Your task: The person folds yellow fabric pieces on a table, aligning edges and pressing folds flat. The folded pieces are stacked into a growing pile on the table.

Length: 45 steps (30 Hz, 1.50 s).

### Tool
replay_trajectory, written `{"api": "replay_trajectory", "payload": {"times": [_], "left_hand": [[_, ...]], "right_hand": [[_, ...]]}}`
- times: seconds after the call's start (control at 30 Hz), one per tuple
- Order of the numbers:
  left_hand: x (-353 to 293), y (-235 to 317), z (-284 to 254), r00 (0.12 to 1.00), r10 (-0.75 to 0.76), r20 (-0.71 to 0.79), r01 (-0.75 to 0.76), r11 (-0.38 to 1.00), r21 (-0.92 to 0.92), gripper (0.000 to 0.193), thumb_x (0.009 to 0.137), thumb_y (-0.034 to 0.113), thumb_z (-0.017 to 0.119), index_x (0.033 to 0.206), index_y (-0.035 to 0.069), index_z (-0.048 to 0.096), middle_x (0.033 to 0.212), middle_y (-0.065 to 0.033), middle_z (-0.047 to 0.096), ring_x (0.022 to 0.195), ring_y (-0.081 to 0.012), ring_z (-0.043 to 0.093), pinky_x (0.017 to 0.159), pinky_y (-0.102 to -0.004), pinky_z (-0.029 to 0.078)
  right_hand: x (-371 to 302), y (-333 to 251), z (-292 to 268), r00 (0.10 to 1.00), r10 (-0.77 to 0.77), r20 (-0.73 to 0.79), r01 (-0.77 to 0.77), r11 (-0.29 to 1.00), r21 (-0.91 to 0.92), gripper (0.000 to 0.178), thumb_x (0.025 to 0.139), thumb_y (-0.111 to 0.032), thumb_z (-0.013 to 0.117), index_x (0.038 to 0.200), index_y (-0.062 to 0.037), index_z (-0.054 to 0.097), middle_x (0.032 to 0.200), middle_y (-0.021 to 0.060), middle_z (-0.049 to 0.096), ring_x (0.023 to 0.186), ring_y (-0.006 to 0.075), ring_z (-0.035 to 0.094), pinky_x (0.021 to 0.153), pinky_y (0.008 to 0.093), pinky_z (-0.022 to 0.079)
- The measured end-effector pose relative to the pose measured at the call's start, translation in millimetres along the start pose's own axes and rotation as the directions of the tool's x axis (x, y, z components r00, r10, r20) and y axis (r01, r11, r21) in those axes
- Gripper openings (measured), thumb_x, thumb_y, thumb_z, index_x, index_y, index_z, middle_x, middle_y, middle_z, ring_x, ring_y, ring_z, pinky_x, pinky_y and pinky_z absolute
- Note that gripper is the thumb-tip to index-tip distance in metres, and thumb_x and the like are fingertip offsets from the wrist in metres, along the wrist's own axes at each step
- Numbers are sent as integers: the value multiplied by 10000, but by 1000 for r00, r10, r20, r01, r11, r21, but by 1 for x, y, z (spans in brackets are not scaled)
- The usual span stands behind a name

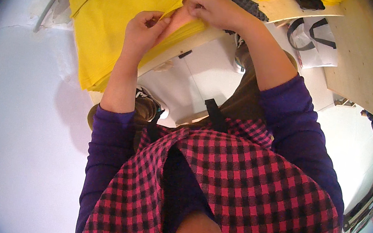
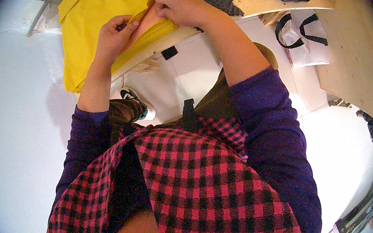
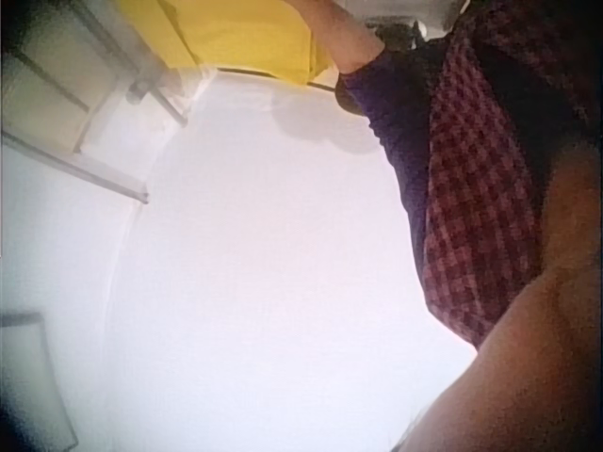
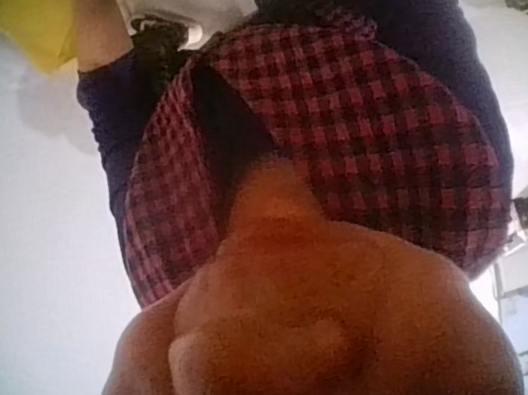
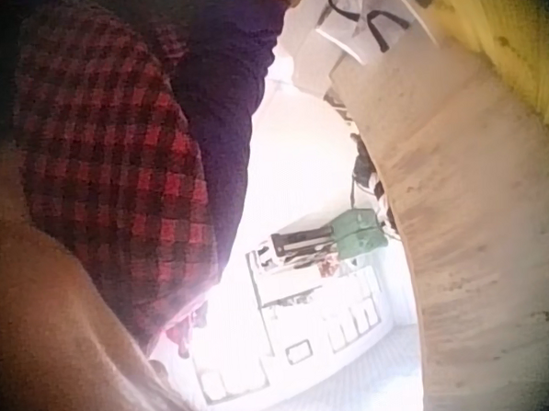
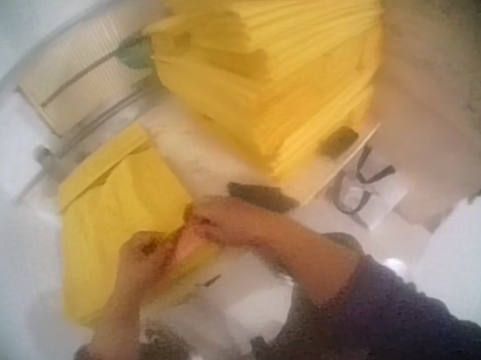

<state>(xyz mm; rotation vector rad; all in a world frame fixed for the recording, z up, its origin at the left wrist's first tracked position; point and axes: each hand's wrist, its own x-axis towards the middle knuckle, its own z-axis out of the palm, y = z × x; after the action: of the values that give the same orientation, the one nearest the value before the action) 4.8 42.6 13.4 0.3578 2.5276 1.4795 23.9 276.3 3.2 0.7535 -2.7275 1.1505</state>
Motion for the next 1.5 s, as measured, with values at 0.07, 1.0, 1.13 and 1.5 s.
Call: {"api": "replay_trajectory", "payload": {"times": [0.07, 1.0, 1.13, 1.5], "left_hand": [[-1, 3, 0, 1000, 3, 21, -2, 1000, -27, 319, 769, 256, 753, 928, -10, 677, 688, -34, 617, 604, -85, 557, 550, -235, 457], [-2, 3, -1, 992, 99, -72, -83, 976, 200, 325, 783, 270, 730, 805, -38, 628, 704, -61, 590, 633, -132, 532, 600, -265, 439], [-1, -1, 0, 996, 55, -76, -47, 994, 98, 327, 787, 268, 725, 782, -40, 614, 682, -53, 561, 618, -118, 503, 581, -264, 422], [2, -6, 0, 999, 22, -44, -22, 1000, -7, 307, 810, 252, 717, 796, -41, 629, 681, -14, 547, 632, -95, 487, 583, -246, 405]], "right_hand": [[3, -2, 0, 1000, -2, -21, 2, 1000, 7, 169, 834, -196, 569, 920, -50, 586, 932, 147, 596, 895, 335, 584, 778, 422, 463], [-30, 22, -36, 927, 240, -287, -287, 949, -133, 261, 782, -194, 686, 985, -48, 612, 922, 96, 633, 853, 240, 607, 783, 328, 484], [-47, 20, -23, 902, 275, -332, -389, 850, -354, 299, 752, -225, 704, 1001, -88, 610, 965, 111, 599, 945, 306, 594, 804, 399, 487], [-43, 36, -18, 899, 289, -328, -390, 870, -301, 169, 832, -215, 619, 899, -61, 640, 871, 134, 609, 862, 342, 586, 756, 401, 475]]}}
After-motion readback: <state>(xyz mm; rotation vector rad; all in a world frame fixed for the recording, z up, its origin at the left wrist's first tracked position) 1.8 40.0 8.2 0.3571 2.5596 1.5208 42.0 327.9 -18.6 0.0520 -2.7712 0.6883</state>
